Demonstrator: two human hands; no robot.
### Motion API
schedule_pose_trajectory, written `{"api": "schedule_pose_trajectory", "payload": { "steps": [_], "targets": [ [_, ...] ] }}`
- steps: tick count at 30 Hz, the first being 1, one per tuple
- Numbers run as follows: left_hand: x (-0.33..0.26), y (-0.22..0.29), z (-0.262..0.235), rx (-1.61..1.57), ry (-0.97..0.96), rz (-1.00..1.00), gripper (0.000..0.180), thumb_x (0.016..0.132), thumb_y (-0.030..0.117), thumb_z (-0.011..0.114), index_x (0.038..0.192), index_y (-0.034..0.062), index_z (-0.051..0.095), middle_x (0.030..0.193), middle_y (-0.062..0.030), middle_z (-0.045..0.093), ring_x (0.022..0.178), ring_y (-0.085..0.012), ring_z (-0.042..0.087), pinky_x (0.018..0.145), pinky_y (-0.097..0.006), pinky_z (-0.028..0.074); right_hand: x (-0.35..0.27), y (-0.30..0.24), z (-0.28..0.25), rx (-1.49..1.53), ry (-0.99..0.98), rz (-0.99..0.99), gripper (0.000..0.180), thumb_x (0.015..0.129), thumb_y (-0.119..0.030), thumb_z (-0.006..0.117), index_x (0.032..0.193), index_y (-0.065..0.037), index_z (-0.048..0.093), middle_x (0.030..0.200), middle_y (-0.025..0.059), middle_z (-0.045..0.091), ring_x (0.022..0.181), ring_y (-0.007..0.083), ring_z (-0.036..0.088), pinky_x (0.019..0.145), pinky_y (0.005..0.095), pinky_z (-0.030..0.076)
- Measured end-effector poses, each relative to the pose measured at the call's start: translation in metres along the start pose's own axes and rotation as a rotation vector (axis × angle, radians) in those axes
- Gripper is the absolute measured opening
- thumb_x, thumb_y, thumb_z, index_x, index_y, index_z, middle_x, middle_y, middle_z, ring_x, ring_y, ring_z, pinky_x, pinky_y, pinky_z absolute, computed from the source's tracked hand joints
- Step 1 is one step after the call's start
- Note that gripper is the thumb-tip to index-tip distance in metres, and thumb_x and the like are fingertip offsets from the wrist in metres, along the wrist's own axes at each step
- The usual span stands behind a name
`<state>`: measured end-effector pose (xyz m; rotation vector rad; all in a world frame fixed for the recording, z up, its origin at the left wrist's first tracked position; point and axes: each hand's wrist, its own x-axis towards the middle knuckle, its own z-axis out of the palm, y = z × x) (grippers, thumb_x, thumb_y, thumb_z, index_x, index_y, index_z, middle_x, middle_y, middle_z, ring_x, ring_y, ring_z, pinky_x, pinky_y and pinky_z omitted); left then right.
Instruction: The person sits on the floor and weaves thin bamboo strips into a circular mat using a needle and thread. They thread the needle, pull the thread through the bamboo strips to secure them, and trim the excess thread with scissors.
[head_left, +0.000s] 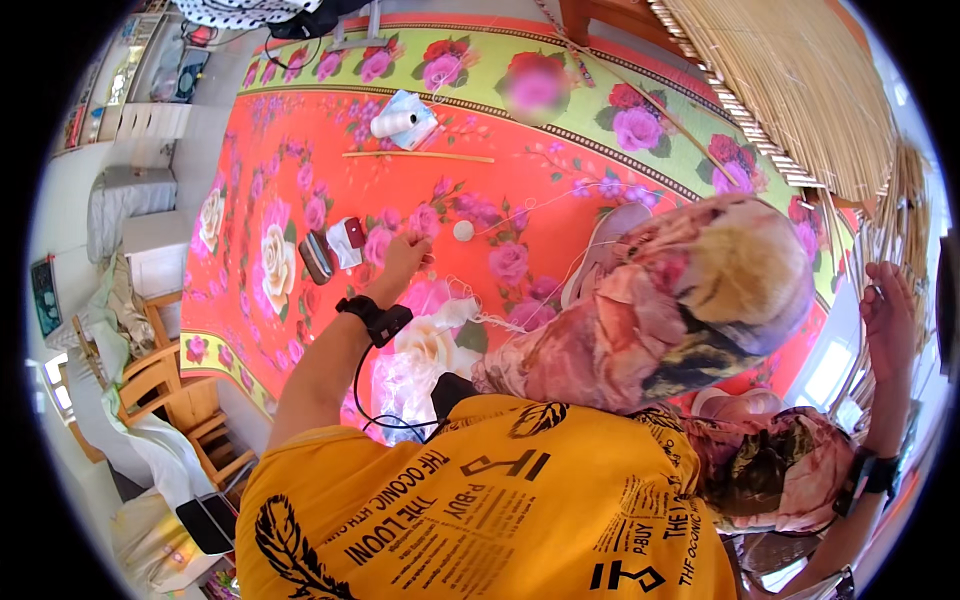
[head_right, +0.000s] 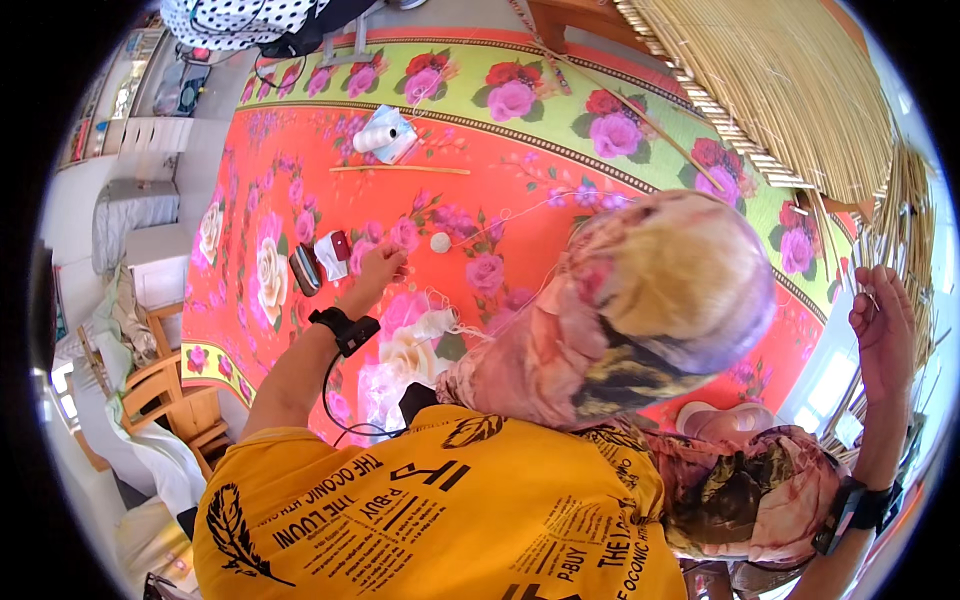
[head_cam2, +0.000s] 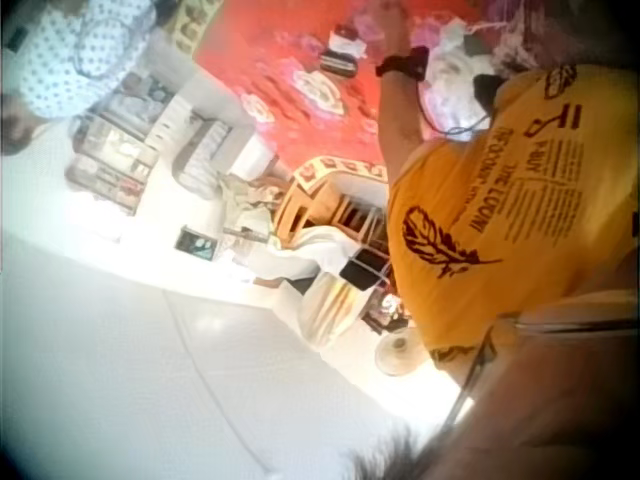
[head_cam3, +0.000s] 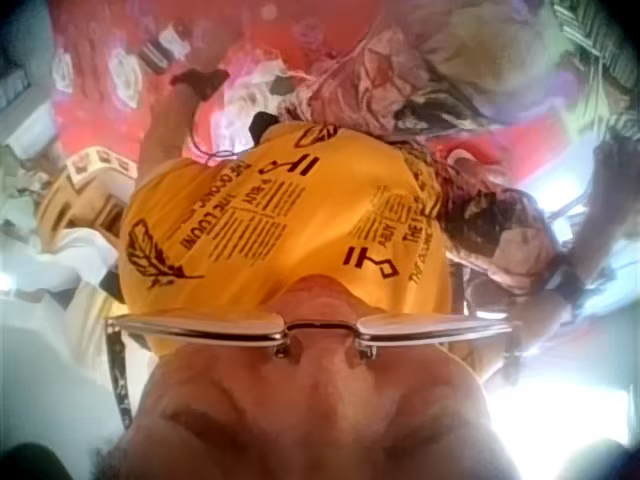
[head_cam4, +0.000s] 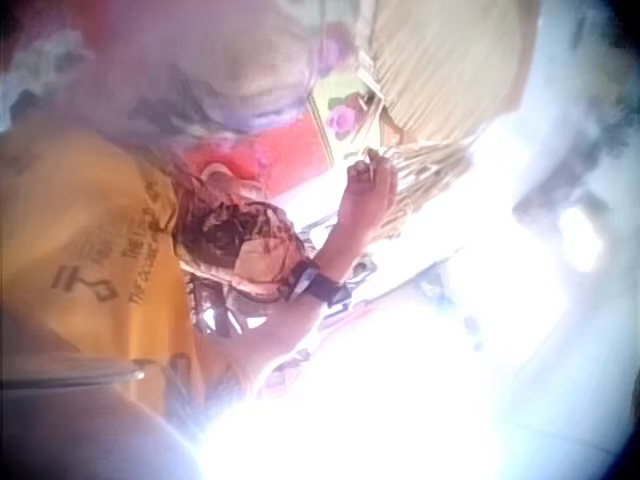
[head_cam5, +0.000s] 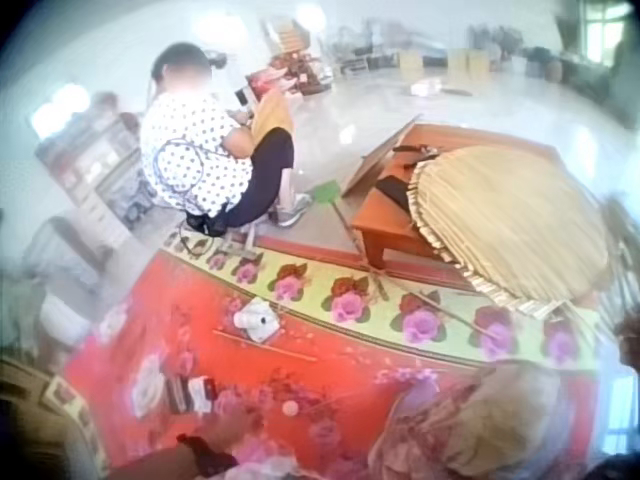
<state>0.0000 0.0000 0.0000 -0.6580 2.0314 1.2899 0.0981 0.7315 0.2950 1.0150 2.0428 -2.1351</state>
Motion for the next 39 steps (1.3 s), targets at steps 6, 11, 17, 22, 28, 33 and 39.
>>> {"api": "schedule_pose_trajectory", "payload": {
  "steps": [6, 11, 17, 22, 28, 33, 39],
  "targets": [
    [0.036, -0.022, 0.046, 0.482, 0.265, 0.616, 0.040, 0.082, 0.028, 0.071, 0.113, 0.0055, 0.062, 0.093, -0.0088, 0.064, 0.083, -0.0233, 0.064, 0.069, -0.033, 0.051, 0.011, 0.003, 0.014, -0.093, 0.051, 0.020, 0.010, 0.096, -0.019, 0.057, 0.100, -0.010, 0.058, 0.096, 0.0017, 0.064, 0.068, 0.0049, 0.057, 0.059, 0.0185, 0.049],
    [0.064, 0.007, 0.065, 0.758, -0.026, 0.568, 0.042, 0.076, 0.030, 0.072, 0.111, 0.0080, 0.065, 0.098, -0.0133, 0.065, 0.101, -0.0305, 0.061, 0.087, -0.040, 0.049, 0.016, 0.006, 0.032, -0.155, 0.021, 0.006, 0.011, 0.097, -0.018, 0.056, 0.101, -0.010, 0.060, 0.095, 0.0025, 0.067, 0.067, 0.0034, 0.059, 0.058, 0.0181, 0.049],
    [-0.023, 0.184, 0.080, 0.219, -0.409, 0.561, 0.036, 0.082, 0.022, 0.069, 0.114, 0.0066, 0.063, 0.089, -0.0051, 0.067, 0.067, -0.0091, 0.064, 0.061, -0.024, 0.052, 0.017, -0.012, 0.086, -0.291, -0.235, -0.095, 0.014, 0.098, -0.019, 0.054, 0.103, -0.007, 0.061, 0.099, 0.0016, 0.067, 0.066, 0.0028, 0.053, 0.064, 0.0191, 0.044],
    [-0.128, 0.330, 0.125, 0.283, -0.397, 1.356, 0.048, 0.075, 0.029, 0.078, 0.110, 0.0028, 0.061, 0.092, -0.0110, 0.068, 0.082, -0.0204, 0.067, 0.073, -0.033, 0.052, 0.008, -0.055, 0.199, -0.037, -0.483, -0.210, 0.024, 0.099, -0.024, 0.050, 0.112, -0.004, 0.055, 0.128, 0.0142, 0.053, 0.113, 0.0203, 0.055, 0.092, 0.0295, 0.047],
    [-0.194, 0.387, 0.149, 0.361, -0.062, 1.699, 0.048, 0.068, 0.028, 0.079, 0.106, 0.0029, 0.063, 0.097, -0.0155, 0.067, 0.091, -0.0278, 0.065, 0.082, -0.039, 0.051, -0.014, -0.074, 0.241, 0.243, -0.945, -0.184, 0.025, 0.099, -0.028, 0.050, 0.110, -0.007, 0.058, 0.130, 0.0130, 0.052, 0.122, 0.0301, 0.051, 0.104, 0.0467, 0.043],
    [-0.209, 0.353, 0.127, 0.098, -0.322, 1.489, 0.039, 0.072, 0.022, 0.074, 0.103, 0.0004, 0.065, 0.088, -0.0141, 0.066, 0.090, -0.0279, 0.065, 0.081, -0.038, 0.052, -0.006, -0.071, 0.222, 0.106, -0.804, -0.100, 0.027, 0.096, -0.024, 0.056, 0.115, -0.005, 0.058, 0.126, 0.0061, 0.055, 0.118, 0.0215, 0.052, 0.104, 0.0425, 0.042],
    [-0.210, 0.336, 0.139, 0.012, -0.201, 1.566, 0.035, 0.076, 0.019, 0.073, 0.105, 0.0011, 0.065, 0.090, -0.0133, 0.069, 0.077, -0.0243, 0.069, 0.069, -0.036, 0.053, -0.003, -0.079, 0.240, -0.066, -0.836, -0.081, 0.021, 0.098, -0.021, 0.053, 0.111, -0.004, 0.053, 0.129, 0.0094, 0.052, 0.118, 0.0187, 0.053, 0.101, 0.0378, 0.043]
  ]
}}
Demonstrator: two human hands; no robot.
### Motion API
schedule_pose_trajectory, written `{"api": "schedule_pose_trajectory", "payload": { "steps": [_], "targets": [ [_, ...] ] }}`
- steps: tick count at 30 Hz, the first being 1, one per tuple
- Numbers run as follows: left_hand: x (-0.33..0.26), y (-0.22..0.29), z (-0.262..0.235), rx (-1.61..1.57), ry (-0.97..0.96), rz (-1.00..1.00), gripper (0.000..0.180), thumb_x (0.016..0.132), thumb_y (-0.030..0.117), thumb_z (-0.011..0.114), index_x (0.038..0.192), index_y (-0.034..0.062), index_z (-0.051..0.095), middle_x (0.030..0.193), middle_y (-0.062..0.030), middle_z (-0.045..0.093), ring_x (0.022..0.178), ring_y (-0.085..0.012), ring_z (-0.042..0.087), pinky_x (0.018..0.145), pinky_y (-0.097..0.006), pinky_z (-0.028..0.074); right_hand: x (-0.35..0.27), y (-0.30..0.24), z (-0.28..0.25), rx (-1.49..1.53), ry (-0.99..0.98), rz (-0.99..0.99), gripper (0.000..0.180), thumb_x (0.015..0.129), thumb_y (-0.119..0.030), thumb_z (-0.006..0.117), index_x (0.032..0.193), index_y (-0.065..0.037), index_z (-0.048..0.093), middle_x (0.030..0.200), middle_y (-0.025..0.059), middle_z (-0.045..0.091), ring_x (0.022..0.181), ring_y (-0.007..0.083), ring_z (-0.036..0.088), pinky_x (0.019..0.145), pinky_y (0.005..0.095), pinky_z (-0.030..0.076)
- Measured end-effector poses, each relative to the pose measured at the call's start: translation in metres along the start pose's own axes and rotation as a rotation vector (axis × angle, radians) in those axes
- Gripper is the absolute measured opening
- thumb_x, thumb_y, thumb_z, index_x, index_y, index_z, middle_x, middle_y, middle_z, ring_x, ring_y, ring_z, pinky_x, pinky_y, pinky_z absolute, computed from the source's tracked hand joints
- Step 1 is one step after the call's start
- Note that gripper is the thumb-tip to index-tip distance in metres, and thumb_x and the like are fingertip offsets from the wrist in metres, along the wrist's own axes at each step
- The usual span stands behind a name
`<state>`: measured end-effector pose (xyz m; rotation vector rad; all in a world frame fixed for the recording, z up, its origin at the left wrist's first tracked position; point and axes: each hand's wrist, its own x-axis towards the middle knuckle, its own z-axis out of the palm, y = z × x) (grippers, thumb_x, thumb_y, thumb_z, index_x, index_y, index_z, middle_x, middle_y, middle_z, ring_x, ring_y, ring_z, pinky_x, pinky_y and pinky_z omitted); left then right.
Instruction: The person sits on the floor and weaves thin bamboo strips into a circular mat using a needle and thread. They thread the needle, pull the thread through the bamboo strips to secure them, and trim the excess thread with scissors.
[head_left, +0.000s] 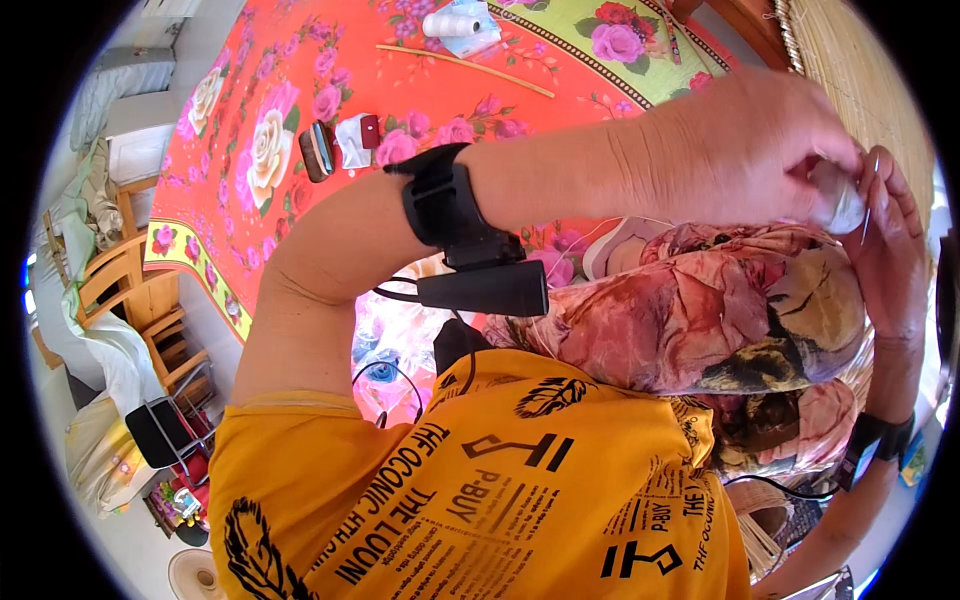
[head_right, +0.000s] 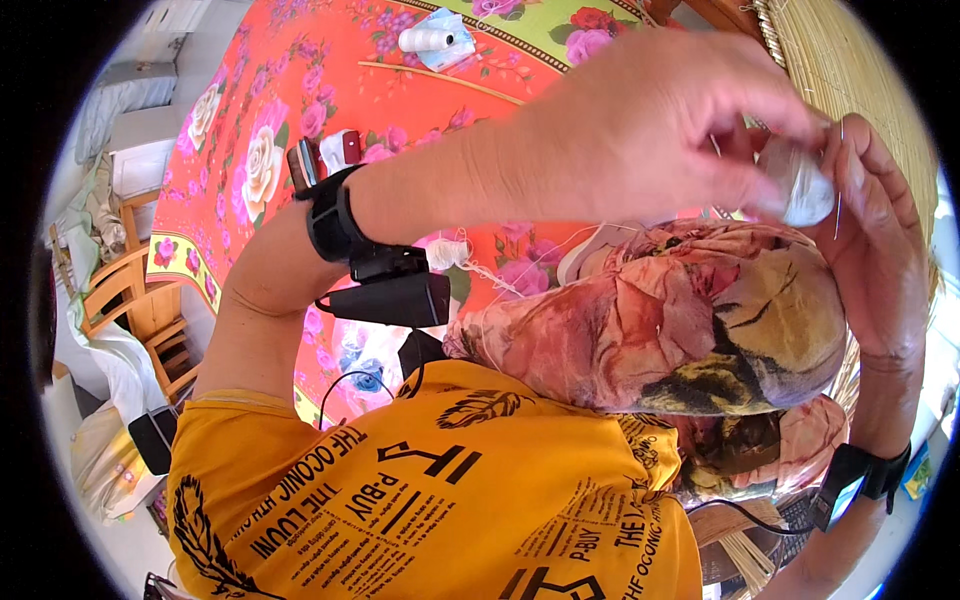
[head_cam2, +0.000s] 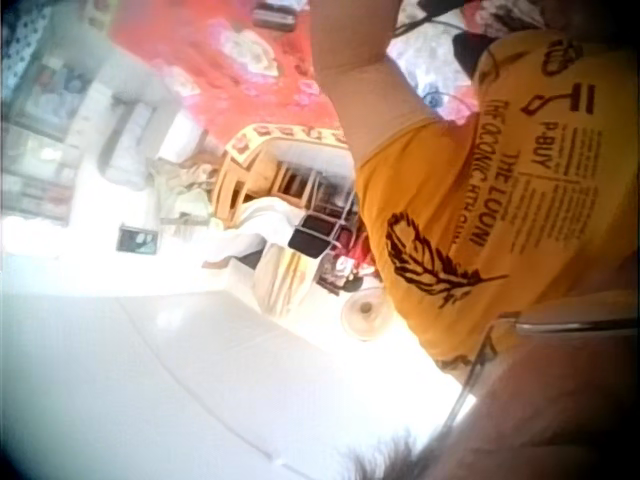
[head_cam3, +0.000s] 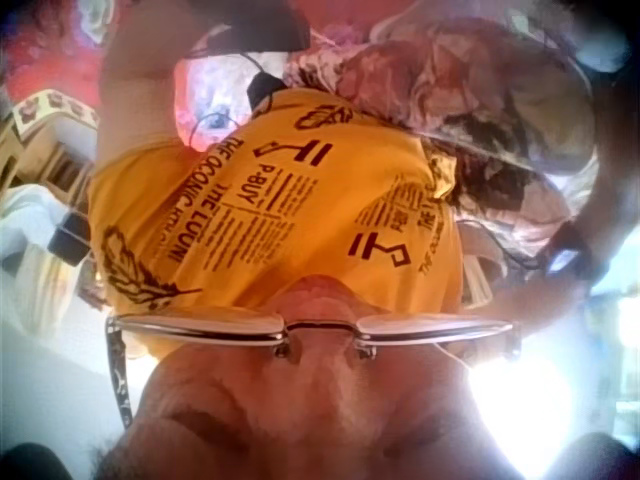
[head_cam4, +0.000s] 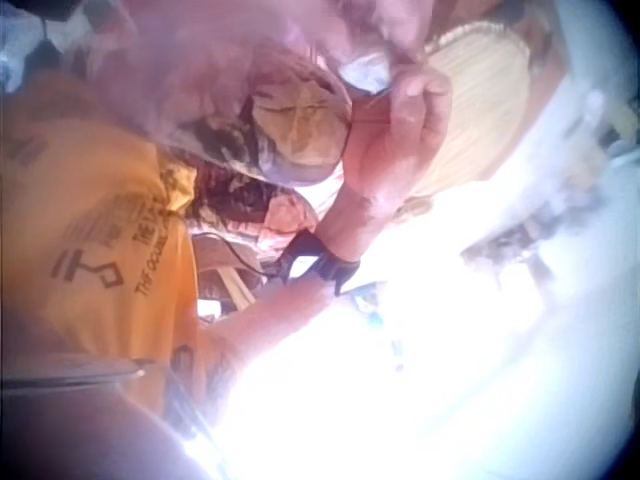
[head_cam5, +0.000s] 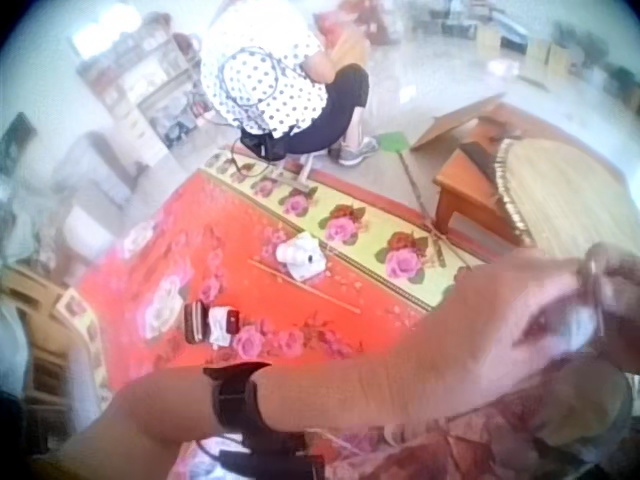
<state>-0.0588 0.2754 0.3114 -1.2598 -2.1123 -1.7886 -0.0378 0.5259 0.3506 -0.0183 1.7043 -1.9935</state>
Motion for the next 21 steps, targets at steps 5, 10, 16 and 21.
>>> {"api": "schedule_pose_trajectory", "payload": {
  "steps": [5, 10, 16, 21],
  "targets": [
    [-0.025, 0.000, -0.025, -0.253, -0.229, -0.457, 0.030, 0.085, 0.016, 0.071, 0.112, 0.0054, 0.065, 0.082, -0.0010, 0.065, 0.067, -0.0057, 0.060, 0.056, -0.024, 0.046, -0.001, -0.007, 0.020, -0.007, 0.073, -0.066, 0.017, 0.098, -0.025, 0.052, 0.094, -0.008, 0.050, 0.132, 0.0192, 0.051, 0.118, 0.0247, 0.057, 0.086, 0.0360, 0.056],
    [-0.151, -0.008, -0.032, -0.377, -0.665, -0.630, 0.041, 0.084, 0.031, 0.071, 0.117, 0.0072, 0.064, 0.096, -0.0096, 0.066, 0.077, -0.0157, 0.061, 0.065, -0.032, 0.047, -0.009, 0.005, 0.014, 0.200, 0.130, -0.117, 0.019, 0.097, -0.026, 0.054, 0.093, -0.008, 0.052, 0.129, 0.0180, 0.054, 0.113, 0.0261, 0.058, 0.080, 0.0397, 0.056],
    [-0.199, 0.016, -0.050, -0.041, -0.877, -0.693, 0.025, 0.088, 0.025, 0.066, 0.101, 0.0043, 0.066, 0.084, -0.0067, 0.065, 0.073, -0.0152, 0.060, 0.064, -0.033, 0.047, -0.009, 0.006, 0.017, 0.191, 0.157, -0.152, 0.018, 0.097, -0.026, 0.055, 0.093, -0.009, 0.054, 0.125, 0.0155, 0.057, 0.112, 0.0265, 0.059, 0.080, 0.0399, 0.054],
    [-0.196, 0.022, -0.070, -0.532, -0.582, -1.124, 0.016, 0.094, 0.014, 0.058, 0.085, 0.0015, 0.062, 0.070, 0.0009, 0.056, 0.060, -0.0071, 0.052, 0.056, -0.025, 0.043, -0.019, 0.010, 0.010, 0.276, 0.178, -0.208, 0.017, 0.097, -0.026, 0.055, 0.095, -0.009, 0.055, 0.124, 0.0148, 0.057, 0.112, 0.0263, 0.059, 0.082, 0.0398, 0.053]
  ]
}}
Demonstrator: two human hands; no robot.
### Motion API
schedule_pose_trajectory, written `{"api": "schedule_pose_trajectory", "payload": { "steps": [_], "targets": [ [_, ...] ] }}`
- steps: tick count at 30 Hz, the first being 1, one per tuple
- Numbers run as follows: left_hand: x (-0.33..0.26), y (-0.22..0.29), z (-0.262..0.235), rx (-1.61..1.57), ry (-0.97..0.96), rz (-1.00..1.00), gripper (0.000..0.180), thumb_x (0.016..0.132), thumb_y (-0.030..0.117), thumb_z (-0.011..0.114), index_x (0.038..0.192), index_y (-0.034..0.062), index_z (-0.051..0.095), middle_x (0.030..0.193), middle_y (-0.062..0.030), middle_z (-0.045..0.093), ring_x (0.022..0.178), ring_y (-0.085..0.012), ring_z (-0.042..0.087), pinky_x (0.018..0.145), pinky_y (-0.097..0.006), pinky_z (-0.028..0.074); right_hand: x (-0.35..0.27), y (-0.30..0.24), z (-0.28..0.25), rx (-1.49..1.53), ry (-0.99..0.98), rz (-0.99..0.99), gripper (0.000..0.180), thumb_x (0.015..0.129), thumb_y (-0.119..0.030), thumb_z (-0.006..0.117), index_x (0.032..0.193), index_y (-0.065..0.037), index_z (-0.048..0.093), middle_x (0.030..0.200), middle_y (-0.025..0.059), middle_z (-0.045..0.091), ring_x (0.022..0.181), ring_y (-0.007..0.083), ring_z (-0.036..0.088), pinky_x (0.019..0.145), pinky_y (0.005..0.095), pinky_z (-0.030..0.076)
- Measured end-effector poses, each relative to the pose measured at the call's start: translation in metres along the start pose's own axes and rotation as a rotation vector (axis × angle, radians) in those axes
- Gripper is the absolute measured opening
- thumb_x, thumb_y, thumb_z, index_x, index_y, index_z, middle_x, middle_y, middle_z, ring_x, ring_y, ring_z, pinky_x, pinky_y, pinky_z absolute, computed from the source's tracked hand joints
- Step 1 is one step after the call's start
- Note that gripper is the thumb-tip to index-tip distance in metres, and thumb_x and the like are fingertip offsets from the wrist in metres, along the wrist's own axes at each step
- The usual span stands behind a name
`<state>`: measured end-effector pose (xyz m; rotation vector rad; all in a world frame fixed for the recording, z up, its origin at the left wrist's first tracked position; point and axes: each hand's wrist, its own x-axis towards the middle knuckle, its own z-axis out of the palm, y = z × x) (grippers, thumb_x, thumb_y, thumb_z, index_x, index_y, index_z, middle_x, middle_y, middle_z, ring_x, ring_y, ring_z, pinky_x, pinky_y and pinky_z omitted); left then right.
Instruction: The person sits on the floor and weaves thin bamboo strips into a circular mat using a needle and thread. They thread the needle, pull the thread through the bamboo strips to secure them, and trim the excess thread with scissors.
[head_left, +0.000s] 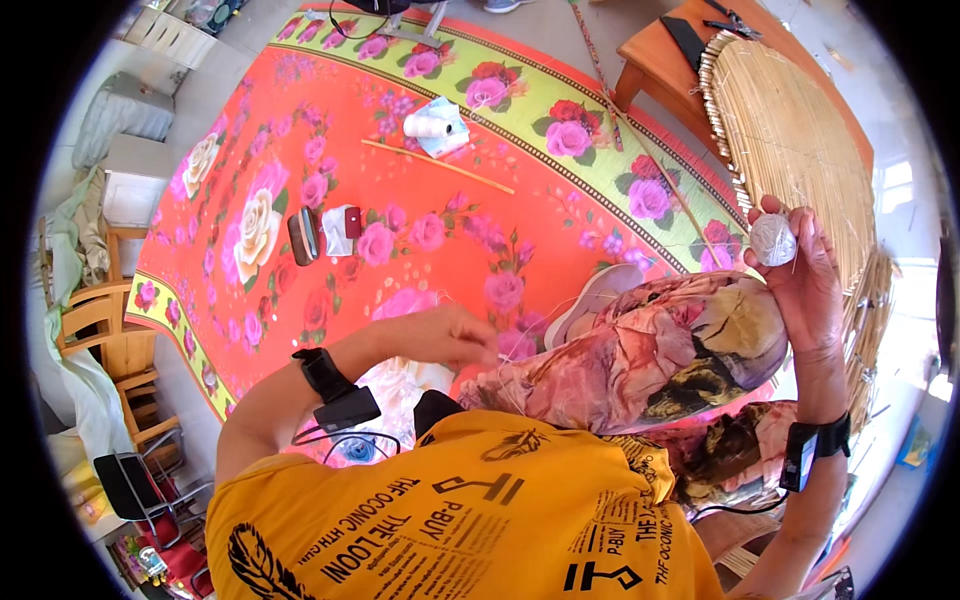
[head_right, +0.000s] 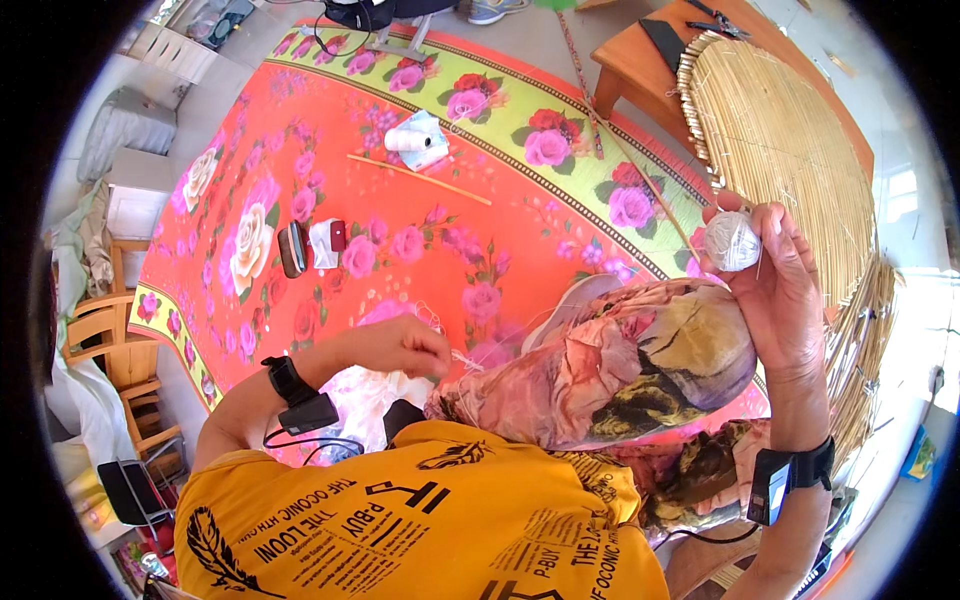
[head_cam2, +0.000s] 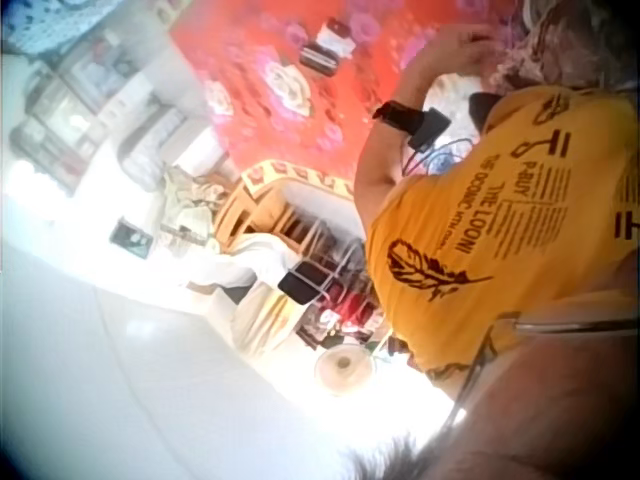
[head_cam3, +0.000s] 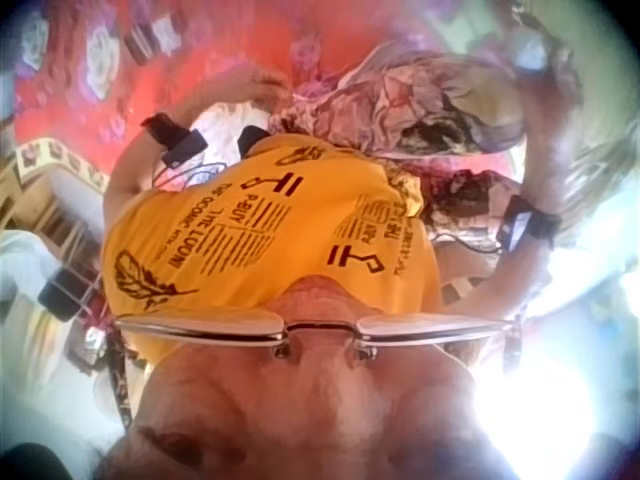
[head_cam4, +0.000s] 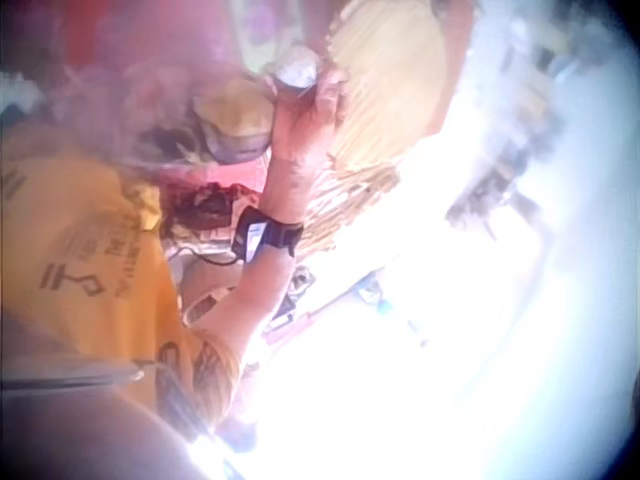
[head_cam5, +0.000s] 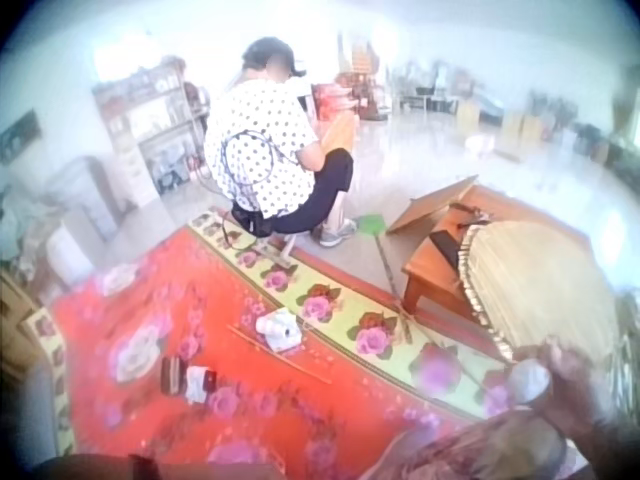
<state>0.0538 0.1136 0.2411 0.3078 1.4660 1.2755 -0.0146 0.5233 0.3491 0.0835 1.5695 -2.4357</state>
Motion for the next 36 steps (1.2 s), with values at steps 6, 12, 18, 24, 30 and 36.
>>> {"api": "schedule_pose_trajectory", "payload": {
  "steps": [6, 12, 18, 24, 30, 36],
  "targets": [
    [0.012, -0.011, -0.019, -0.276, 0.388, 0.172, 0.017, 0.095, 0.016, 0.057, 0.083, 0.0040, 0.060, 0.066, 0.0007, 0.054, 0.059, -0.0064, 0.052, 0.055, -0.023, 0.043, -0.037, -0.017, -0.036, 0.045, 0.070, -0.092, 0.018, 0.099, -0.027, 0.051, 0.099, -0.010, 0.056, 0.128, 0.0124, 0.053, 0.118, 0.0272, 0.053, 0.079, 0.0380, 0.052],
    [0.048, -0.014, -0.008, -0.100, 0.334, 0.129, 0.018, 0.095, 0.021, 0.058, 0.098, 0.0041, 0.063, 0.078, -0.0009, 0.061, 0.068, -0.0077, 0.059, 0.061, -0.024, 0.048, -0.097, -0.052, -0.079, -0.054, 0.223, -0.183, 0.017, 0.099, -0.026, 0.051, 0.101, -0.009, 0.055, 0.127, 0.0122, 0.054, 0.115, 0.0253, 0.054, 0.075, 0.0353, 0.052],
    [0.113, -0.019, -0.045, 0.092, 0.289, -0.009, 0.024, 0.093, 0.022, 0.061, 0.107, 0.0031, 0.063, 0.090, -0.0027, 0.066, 0.075, -0.0108, 0.064, 0.063, -0.027, 0.053, -0.157, -0.048, -0.102, -0.114, 0.350, -0.154, 0.013, 0.099, -0.023, 0.050, 0.101, -0.011, 0.056, 0.118, 0.0092, 0.060, 0.105, 0.0214, 0.060, 0.068, 0.0317, 0.053],
    [0.167, -0.072, -0.154, 0.213, 0.646, -0.047, 0.023, 0.084, 0.021, 0.065, 0.096, 0.0014, 0.068, 0.084, -0.0069, 0.067, 0.069, -0.0154, 0.066, 0.059, -0.030, 0.053, -0.170, -0.044, -0.134, -0.058, 0.587, -0.101, 0.015, 0.098, -0.025, 0.052, 0.103, -0.011, 0.055, 0.116, 0.0078, 0.060, 0.102, 0.0210, 0.062, 0.062, 0.0303, 0.053],
    [0.205, -0.112, -0.253, 0.632, 0.898, 0.023, 0.035, 0.078, 0.018, 0.063, 0.107, -0.0018, 0.061, 0.095, -0.0186, 0.066, 0.092, -0.0349, 0.063, 0.081, -0.042, 0.050, -0.175, -0.031, -0.169, -0.068, 0.686, -0.002, 0.015, 0.098, -0.027, 0.052, 0.105, -0.014, 0.055, 0.114, 0.0040, 0.061, 0.102, 0.0175, 0.061, 0.061, 0.0295, 0.054],
    [0.244, -0.083, -0.288, 0.853, 1.014, -0.054, 0.058, 0.078, 0.015, 0.062, 0.128, -0.0086, 0.044, 0.121, -0.0297, 0.054, 0.116, -0.0410, 0.051, 0.099, -0.043, 0.042, -0.180, -0.026, -0.203, -0.021, 0.837, 0.021, 0.012, 0.099, -0.022, 0.051, 0.102, -0.012, 0.055, 0.115, 0.0065, 0.061, 0.101, 0.0197, 0.063, 0.058, 0.0299, 0.056]
  ]
}}
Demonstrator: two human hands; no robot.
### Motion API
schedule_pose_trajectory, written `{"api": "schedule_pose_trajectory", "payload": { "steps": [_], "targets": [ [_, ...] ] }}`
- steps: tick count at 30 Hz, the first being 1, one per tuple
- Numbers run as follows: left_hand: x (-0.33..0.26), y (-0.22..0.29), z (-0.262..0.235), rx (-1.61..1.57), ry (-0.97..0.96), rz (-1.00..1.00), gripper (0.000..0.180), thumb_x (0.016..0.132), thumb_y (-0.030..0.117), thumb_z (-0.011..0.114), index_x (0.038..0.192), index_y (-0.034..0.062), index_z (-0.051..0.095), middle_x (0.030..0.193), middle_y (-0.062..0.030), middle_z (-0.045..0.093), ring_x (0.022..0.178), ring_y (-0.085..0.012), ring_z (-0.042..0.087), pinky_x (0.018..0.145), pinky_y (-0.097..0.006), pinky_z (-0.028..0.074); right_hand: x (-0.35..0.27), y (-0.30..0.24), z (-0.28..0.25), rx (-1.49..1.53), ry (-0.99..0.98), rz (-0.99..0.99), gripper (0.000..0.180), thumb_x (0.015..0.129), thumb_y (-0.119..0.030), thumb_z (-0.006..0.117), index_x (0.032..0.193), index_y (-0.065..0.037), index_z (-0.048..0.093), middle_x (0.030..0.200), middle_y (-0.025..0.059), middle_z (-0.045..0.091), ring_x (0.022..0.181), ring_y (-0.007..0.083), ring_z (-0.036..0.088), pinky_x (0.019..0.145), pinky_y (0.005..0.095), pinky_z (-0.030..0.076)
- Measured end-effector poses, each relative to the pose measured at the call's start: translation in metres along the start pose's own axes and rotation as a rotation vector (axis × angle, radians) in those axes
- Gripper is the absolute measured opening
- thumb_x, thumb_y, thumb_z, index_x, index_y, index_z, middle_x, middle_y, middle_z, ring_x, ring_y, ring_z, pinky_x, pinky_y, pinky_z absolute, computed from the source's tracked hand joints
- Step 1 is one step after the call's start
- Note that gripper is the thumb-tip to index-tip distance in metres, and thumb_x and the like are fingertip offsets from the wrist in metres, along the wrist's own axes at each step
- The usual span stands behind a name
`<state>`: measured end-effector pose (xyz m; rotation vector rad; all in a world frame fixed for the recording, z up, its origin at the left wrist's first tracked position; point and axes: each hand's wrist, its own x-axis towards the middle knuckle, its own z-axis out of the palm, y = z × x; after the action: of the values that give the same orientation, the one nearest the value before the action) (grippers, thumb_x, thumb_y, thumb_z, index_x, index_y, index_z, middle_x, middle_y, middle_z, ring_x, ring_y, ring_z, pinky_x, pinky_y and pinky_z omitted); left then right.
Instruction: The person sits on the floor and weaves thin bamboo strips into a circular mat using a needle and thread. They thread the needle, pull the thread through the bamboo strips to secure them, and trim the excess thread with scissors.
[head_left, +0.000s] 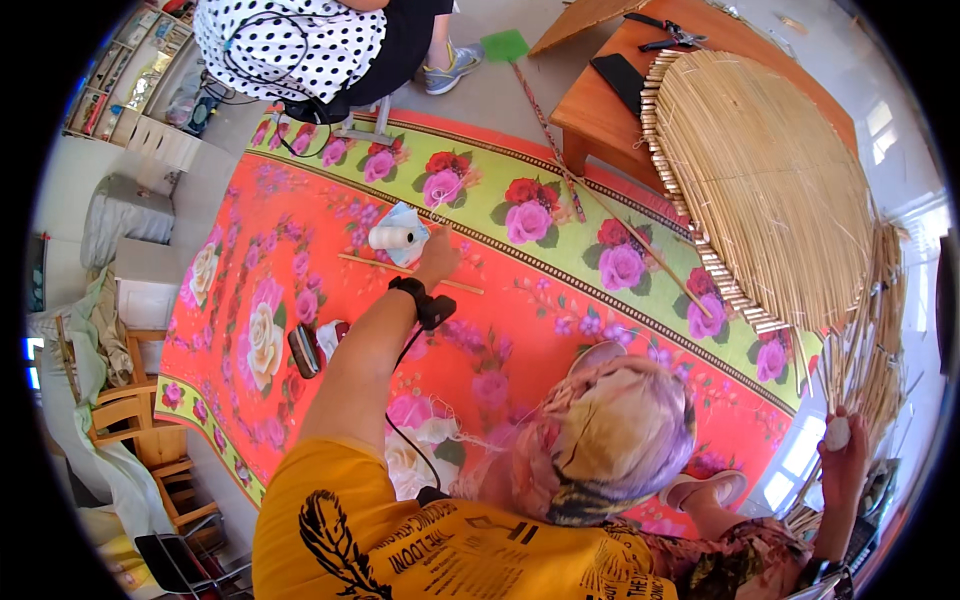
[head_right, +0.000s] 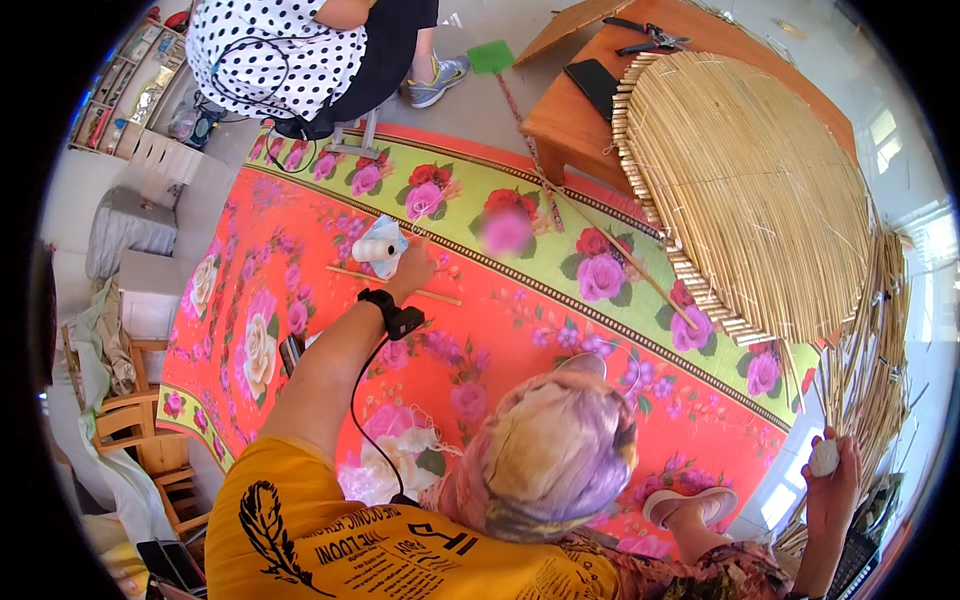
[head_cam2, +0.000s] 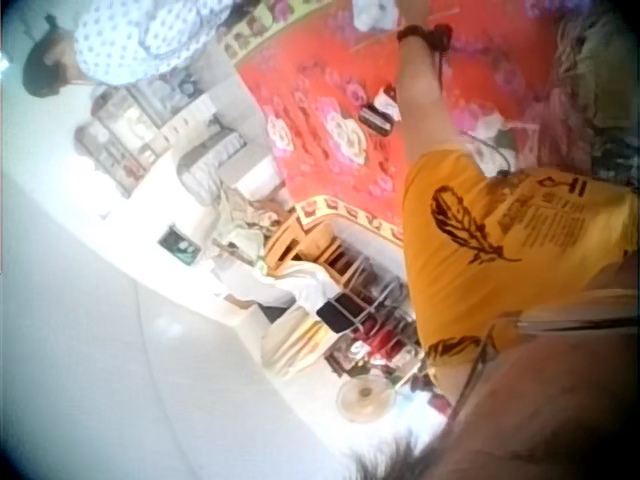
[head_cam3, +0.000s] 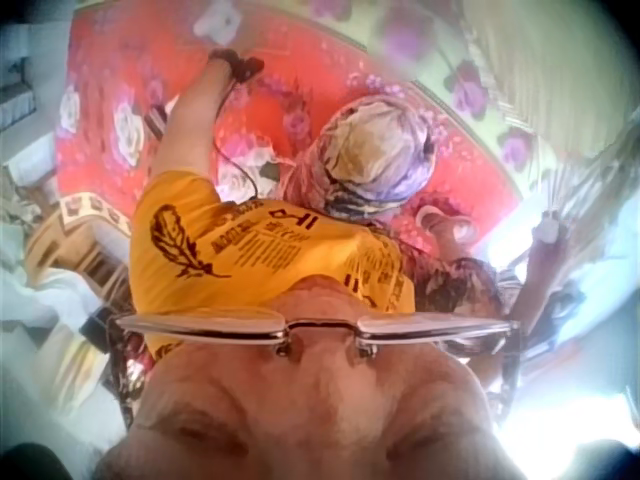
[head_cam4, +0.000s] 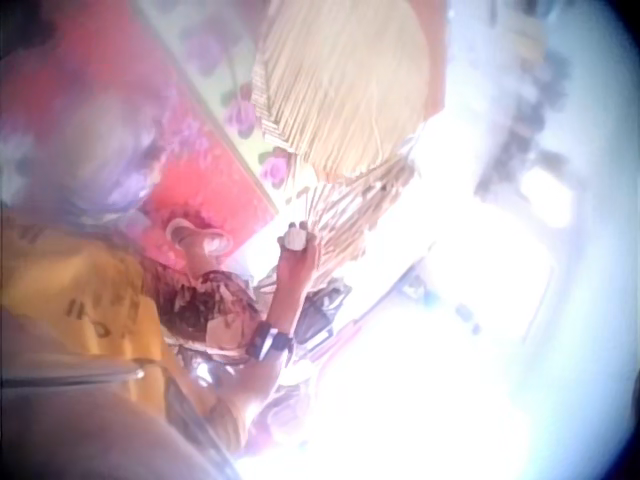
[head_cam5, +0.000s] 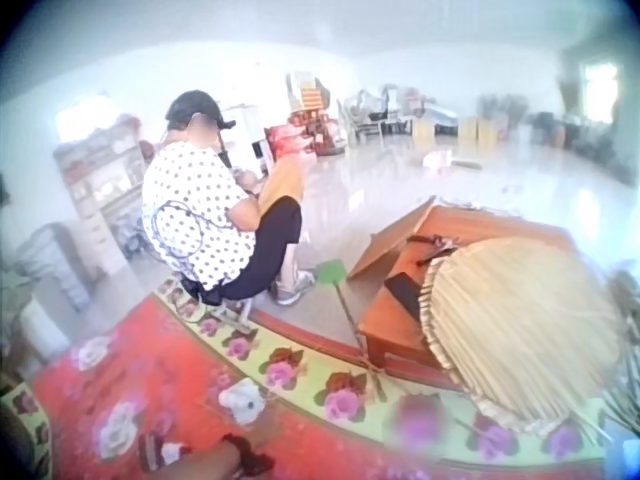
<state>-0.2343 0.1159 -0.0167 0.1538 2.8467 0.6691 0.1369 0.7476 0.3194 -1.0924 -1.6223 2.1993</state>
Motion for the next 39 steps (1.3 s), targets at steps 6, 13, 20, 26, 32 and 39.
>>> {"api": "schedule_pose_trajectory", "payload": {
  "steps": [6, 13, 20, 26, 32, 39],
  "targets": [
    [0.040, -0.033, 0.011, 0.107, 0.051, -0.169, 0.050, 0.080, 0.010, 0.057, 0.124, -0.0109, 0.046, 0.122, -0.0302, 0.053, 0.117, -0.0400, 0.050, 0.100, -0.041, 0.041, 0.012, 0.005, -0.024, -0.001, 0.061, 0.073, 0.014, 0.099, -0.022, 0.051, 0.104, -0.010, 0.056, 0.114, 0.0084, 0.061, 0.099, 0.0201, 0.063, 0.056, 0.0301, 0.057],
    [0.029, -0.044, 0.019, 0.326, -0.283, -0.044, 0.021, 0.081, 0.021, 0.057, 0.084, 0.0027, 0.067, 0.086, -0.0216, 0.067, 0.083, -0.0352, 0.066, 0.075, -0.047, 0.051, 0.010, 0.007, -0.044, -0.031, 0.073, 0.086, 0.018, 0.099, -0.025, 0.050, 0.108, -0.010, 0.057, 0.114, 0.0073, 0.062, 0.099, 0.0185, 0.063, 0.058, 0.0300, 0.056],
    [-0.005, 0.027, -0.021, 0.495, -0.357, 0.302, 0.024, 0.080, 0.032, 0.062, 0.083, 0.0090, 0.069, 0.083, -0.0155, 0.066, 0.080, -0.0335, 0.065, 0.070, -0.046, 0.051, 0.028, 0.005, -0.049, -0.084, 0.027, 0.105, 0.020, 0.099, -0.029, 0.049, 0.106, -0.011, 0.057, 0.111, 0.0046, 0.062, 0.096, 0.0163, 0.063, 0.058, 0.0298, 0.053],
    [0.050, 0.026, -0.037, 0.179, -0.011, 0.046, 0.024, 0.085, 0.028, 0.059, 0.087, 0.0051, 0.067, 0.084, -0.0175, 0.065, 0.082, -0.0352, 0.065, 0.073, -0.046, 0.051, 0.033, 0.006, -0.059, -0.078, 0.095, 0.124, 0.021, 0.100, -0.029, 0.049, 0.106, -0.011, 0.056, 0.111, 0.0045, 0.062, 0.097, 0.0156, 0.063, 0.057, 0.0284, 0.054],
    [0.102, -0.049, -0.013, 0.053, 0.195, -0.202, 0.019, 0.083, 0.022, 0.062, 0.087, 0.0047, 0.067, 0.086, -0.0193, 0.066, 0.082, -0.0359, 0.064, 0.072, -0.044, 0.051, 0.031, 0.000, -0.062, -0.099, 0.203, 0.165, 0.019, 0.100, -0.029, 0.050, 0.106, -0.013, 0.057, 0.111, 0.0059, 0.063, 0.092, 0.0159, 0.064, 0.057, 0.0287, 0.055],
    [0.103, -0.061, 0.037, -0.060, 0.333, -0.187, 0.018, 0.084, 0.020, 0.063, 0.089, 0.0033, 0.064, 0.082, -0.0143, 0.066, 0.070, -0.0309, 0.065, 0.065, -0.040, 0.051, 0.029, 0.004, -0.075, -0.079, 0.206, 0.137, 0.020, 0.099, -0.028, 0.050, 0.108, -0.011, 0.057, 0.114, 0.0078, 0.063, 0.090, 0.0168, 0.065, 0.057, 0.0282, 0.056]
  ]
}}
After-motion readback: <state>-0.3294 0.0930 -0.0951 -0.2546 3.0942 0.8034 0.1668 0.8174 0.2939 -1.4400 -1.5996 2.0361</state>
